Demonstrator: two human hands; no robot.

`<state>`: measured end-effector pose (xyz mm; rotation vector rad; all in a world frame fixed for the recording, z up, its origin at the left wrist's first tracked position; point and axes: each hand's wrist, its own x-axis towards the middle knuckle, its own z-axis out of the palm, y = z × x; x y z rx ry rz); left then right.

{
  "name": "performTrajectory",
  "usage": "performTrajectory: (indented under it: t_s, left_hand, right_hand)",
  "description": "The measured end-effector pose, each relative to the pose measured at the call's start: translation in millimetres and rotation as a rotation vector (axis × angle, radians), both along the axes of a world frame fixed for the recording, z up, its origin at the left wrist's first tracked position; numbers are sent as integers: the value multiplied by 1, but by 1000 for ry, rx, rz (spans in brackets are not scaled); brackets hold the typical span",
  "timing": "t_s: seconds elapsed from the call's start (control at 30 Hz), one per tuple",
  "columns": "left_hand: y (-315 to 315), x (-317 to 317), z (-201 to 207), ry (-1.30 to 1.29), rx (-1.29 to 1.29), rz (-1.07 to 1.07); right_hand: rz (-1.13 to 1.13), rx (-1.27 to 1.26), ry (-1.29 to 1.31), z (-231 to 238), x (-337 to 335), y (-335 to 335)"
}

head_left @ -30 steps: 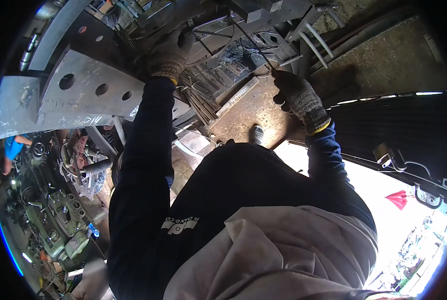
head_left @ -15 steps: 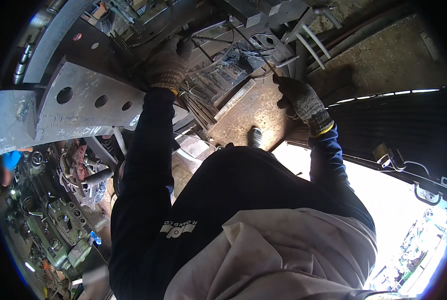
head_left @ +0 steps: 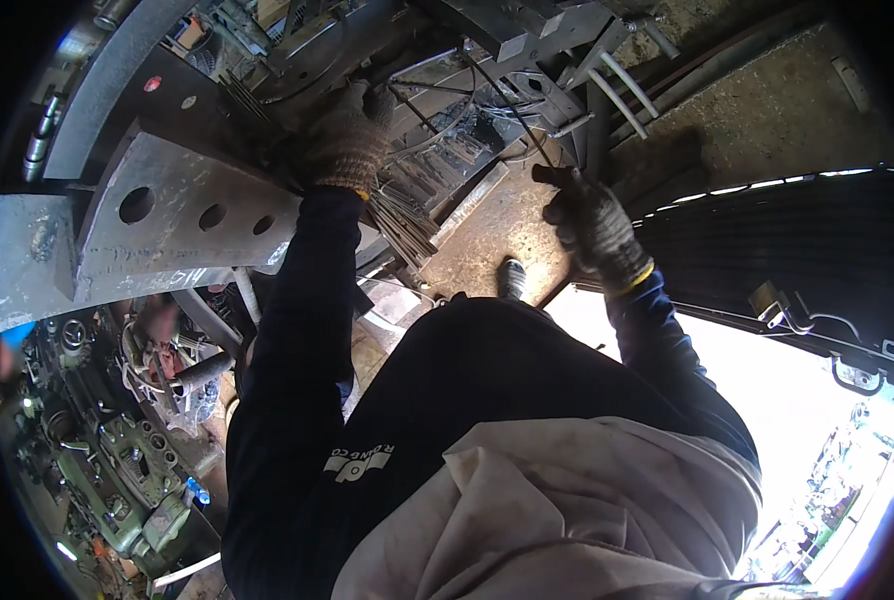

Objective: The person uses their hands to position and secure thin metal rods and components within a large industrial press or assembly fixture on a fabrication floor.

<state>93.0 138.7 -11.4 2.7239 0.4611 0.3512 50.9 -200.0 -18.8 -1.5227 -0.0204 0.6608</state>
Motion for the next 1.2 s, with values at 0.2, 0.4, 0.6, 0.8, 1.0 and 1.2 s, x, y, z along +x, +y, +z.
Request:
performTrajectory:
  t_s: [0.2, 0.4, 0.6, 0.8, 1.0, 1.2]
  left_hand:
    - [-4, 3, -5, -138, 42, -72]
    - [-4, 5, 1, -129, 1, -114]
    - [6, 4, -15, -133, -35, -43]
    - [-4, 0, -4, -129, -16, -72]
    - [-8, 0, 6, -121, -33, -101]
    - [-2, 1, -3, -165, -14, -100]
  right_hand:
    - [-348, 469, 317, -17, -64, 135]
    - [-369, 462, 142, -41, -63, 158]
    - [-20, -31, -335, -4, -12, 74]
    - [-242, 252, 213, -10, 5, 86]
    - [-436, 396, -301, -78, -21, 199]
    - [-181, 288, 54, -20, 5, 125]
